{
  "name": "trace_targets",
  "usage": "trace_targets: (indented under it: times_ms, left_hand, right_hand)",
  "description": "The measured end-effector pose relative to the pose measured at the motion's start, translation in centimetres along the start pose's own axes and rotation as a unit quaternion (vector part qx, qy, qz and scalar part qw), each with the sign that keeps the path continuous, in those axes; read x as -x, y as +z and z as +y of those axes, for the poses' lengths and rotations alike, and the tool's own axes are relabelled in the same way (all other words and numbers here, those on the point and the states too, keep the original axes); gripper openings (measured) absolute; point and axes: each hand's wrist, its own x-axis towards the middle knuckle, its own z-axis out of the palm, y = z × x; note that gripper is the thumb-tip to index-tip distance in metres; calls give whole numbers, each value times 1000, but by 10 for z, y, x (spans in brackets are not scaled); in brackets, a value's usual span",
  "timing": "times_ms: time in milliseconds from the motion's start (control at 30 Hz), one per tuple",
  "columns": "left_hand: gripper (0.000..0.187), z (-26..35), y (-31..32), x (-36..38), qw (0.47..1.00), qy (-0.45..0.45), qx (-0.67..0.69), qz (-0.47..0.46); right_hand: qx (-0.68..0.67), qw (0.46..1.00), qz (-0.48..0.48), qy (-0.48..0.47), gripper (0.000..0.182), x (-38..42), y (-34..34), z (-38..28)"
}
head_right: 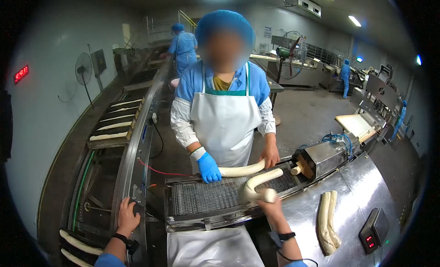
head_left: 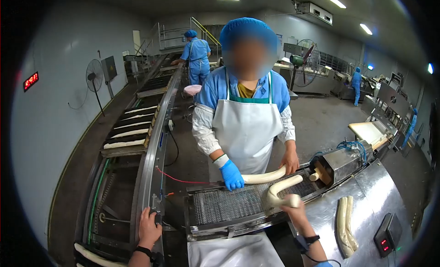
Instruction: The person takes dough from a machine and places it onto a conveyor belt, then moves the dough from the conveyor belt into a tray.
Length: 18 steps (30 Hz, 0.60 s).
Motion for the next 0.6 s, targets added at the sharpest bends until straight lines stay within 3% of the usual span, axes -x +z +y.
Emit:
trace_targets:
  times_ms: [67, 100, 133, 200, 233, 300, 333, 400, 433, 500, 533, 600]
  left_hand:
    - [48, -5, 7, 0, 1000, 6, 2, 2]
    - [48, -5, 6, -1, 1000, 10, -3, 4]
    - [48, -4, 6, -1, 1000, 12, -7, 7]
    - [48, -9, 9, -1, 1000, 17, -5, 14]
    - [48, -10, 11, 0, 1000, 24, -6, 20]
    - [48, -10, 11, 1, 999, 23, 1, 24]
    - [47, -8, 7, 0, 999, 33, 4, 29]
    - [48, -4, 1, 1, 999, 27, 16, 21]
    - [47, -1, -1, 1, 999, 27, 7, 21]
    - [46, 1, -2, 0, 999, 33, -1, 22]
    - [46, -1, -2, 1, 999, 32, -6, 23]
    - [46, -3, -2, 1, 999, 32, -12, 24]
  right_hand:
    - [-97, 988, 114, -47, 44, 18, -73, 25]
    - [-92, 967, 237, -23, 43, 26, -110, 49]
    - [-127, 959, 253, 4, 42, 52, -145, 50]
    - [-18, 945, 325, -20, 38, 94, -224, 102]
    - [-26, 910, 403, -92, 27, 125, -209, 84]
    - [219, 876, 426, -57, 32, 173, -256, 112]
    - [302, 871, 378, 87, 55, 194, -318, 168]
    - [407, 835, 355, 104, 82, 233, -280, 92]
    - [408, 834, 356, 104, 82, 235, -276, 78]
    - [657, 651, 373, 71, 88, 242, -273, 66]
    - [656, 650, 376, 73, 88, 236, -280, 76]
    - [704, 584, 402, 28, 90, 214, -303, 107]
